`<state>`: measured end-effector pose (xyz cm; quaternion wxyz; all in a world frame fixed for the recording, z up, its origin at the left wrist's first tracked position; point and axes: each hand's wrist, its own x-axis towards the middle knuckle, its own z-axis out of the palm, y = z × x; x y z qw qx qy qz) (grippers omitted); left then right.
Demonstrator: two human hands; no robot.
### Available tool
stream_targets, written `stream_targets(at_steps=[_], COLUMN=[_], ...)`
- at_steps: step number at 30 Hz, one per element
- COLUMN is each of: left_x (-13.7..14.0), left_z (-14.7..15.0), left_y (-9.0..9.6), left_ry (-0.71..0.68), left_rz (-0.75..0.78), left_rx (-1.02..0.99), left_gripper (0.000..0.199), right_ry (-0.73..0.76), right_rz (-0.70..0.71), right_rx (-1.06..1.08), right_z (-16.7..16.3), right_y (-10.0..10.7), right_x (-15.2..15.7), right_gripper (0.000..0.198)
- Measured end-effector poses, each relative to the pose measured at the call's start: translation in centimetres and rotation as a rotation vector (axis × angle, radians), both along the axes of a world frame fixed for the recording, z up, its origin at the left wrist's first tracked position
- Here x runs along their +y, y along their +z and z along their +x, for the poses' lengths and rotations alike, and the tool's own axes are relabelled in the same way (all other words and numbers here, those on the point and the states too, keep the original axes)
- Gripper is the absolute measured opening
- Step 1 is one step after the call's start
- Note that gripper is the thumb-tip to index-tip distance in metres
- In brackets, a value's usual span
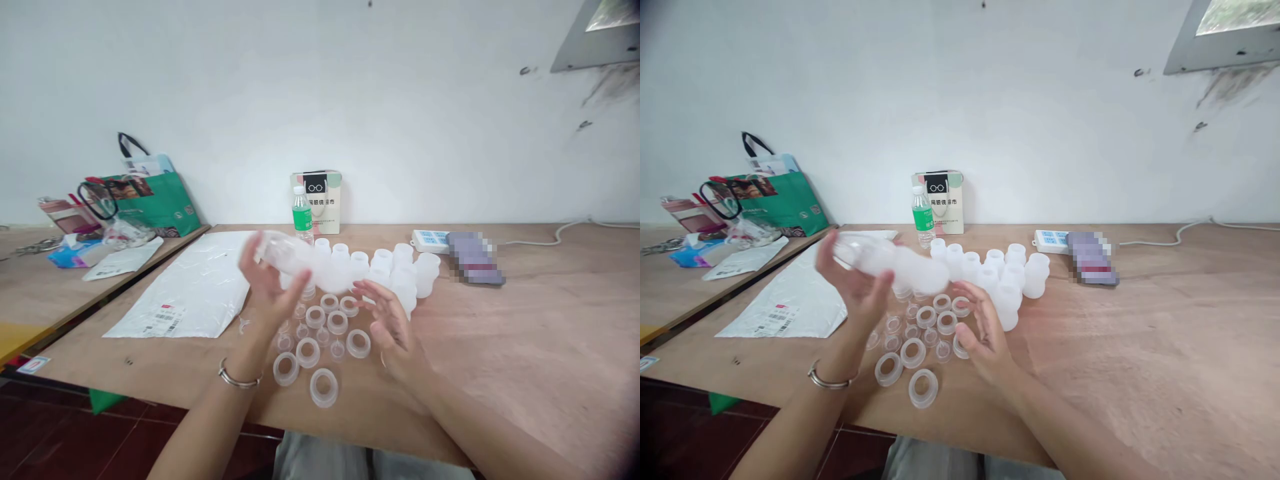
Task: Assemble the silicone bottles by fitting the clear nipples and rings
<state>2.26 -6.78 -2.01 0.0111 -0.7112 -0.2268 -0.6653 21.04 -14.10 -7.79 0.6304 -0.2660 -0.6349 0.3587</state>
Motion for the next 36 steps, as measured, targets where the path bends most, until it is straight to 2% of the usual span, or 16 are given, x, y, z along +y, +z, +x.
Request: stream_targets(at_steps=[2,5,10,13,16,22,25,27,31,33,36], left_x=[1.9,5.6,10.7,11.7,11.9,12.4,11.7,10.1,4.5,1.3,-2.8], left_z=[-1.1,-2.7,-3.6,-3.1,-2.7,-2.5,-2.9,-3.3,-4.1,-4.4,-4.4], left_y=[1.9,3.4,2.2,1.2,0.5,0.1,1.1,2.2,3.8,3.9,3.0], left_ry=[0.047,0.102,0.201,0.203,0.193,0.168,0.154,0.203,0.34,0.262,0.019], left_rz=[0.034,-0.17,-0.448,-0.607,-0.726,-0.731,-0.711,-0.67,-0.497,-0.563,-0.77], left_rx=[-0.089,0.027,0.329,0.468,0.518,0.563,0.603,0.6,0.512,0.606,0.938], left_gripper=[0.074,0.067,0.071,0.076,0.083,0.083,0.088,0.085,0.048,0.034,0.027], right_ry=[-0.071,-0.086,-0.09,-0.102,-0.11,-0.095,-0.098,-0.111,-0.126,-0.109,-0.123], right_rz=[0.04,0.043,0.045,0.016,0.009,-0.032,-0.049,-0.073,-0.106,-0.062,0.039], right_rx=[0.021,-0.026,-0.099,-0.098,-0.1,-0.122,-0.113,-0.142,-0.386,-0.561,-0.768], right_z=[-0.1,-0.1,0.0,-0.1,-0.1,-0.3,-0.4,-0.4,-0.5,-0.5,-0.6], right_y=[0.0,0.0,0.2,0.4,0.5,0.2,0.0,-0.1,-0.2,-0.3,-0.9], right_x=[0.0,0.0,-0.1,-0.2,-0.2,-0.1,0.1,0.3,0.6,0.7,0.8], right_gripper=[0.034,0.028,0.023,0.02,0.019,0.018,0.017,0.016,0.011,0.007,0.008])
